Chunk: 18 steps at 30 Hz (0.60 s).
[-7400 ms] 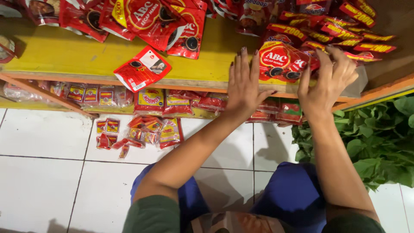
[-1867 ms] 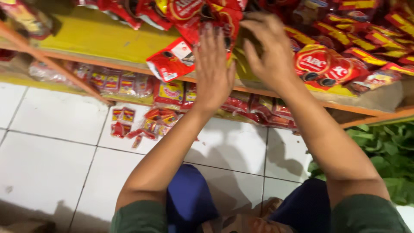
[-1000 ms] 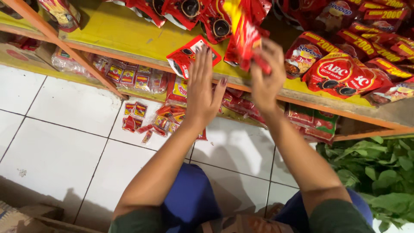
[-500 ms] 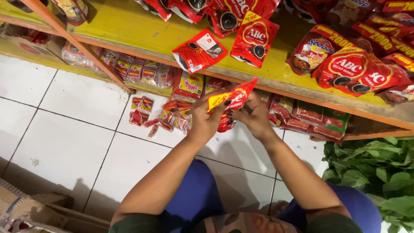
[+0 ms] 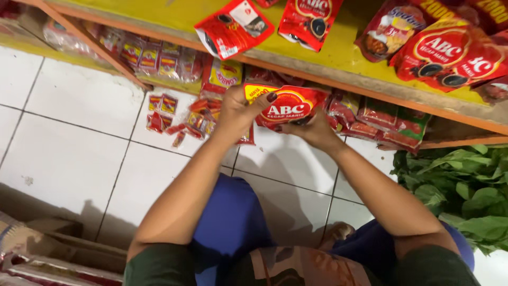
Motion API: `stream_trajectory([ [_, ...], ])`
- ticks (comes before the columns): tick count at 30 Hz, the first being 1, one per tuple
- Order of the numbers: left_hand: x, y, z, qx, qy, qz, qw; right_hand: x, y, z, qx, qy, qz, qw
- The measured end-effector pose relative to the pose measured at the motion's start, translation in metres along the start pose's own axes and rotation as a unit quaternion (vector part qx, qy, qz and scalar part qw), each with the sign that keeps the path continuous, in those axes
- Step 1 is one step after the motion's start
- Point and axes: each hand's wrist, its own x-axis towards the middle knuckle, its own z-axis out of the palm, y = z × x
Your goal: The person organizes spice packets on a shelf by hand, picking up individual packets and groups of packets from the floor and the shelf to rearrange them.
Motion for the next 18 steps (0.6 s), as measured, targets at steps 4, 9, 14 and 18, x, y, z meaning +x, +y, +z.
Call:
stream_trajectory([
  [4,0.003,-0.002,-0.015,0.099,-0.066,-0.014,0.993,-0.007,0.011,-0.020,-0.013,-0.049,-0.010,0.999],
  [9,-0.007,-0.051,-0.027,0.339,-0.145,-0.102,0.924,-0.016,0.072,-0.022,-0.143,-0.028,-0.066,0.987],
  [14,-0.028,-0.142,-0.055,0.448,-0.221,-0.045,0.865,-0.036,0.155,-0.015,-0.336,-0.024,-0.101,0.936],
  [18,-0.041,-0.215,-0.066,0.551,-0.296,-0.012,0.780,-0.046,0.208,-0.004,-0.437,-0.056,-0.150,0.885],
])
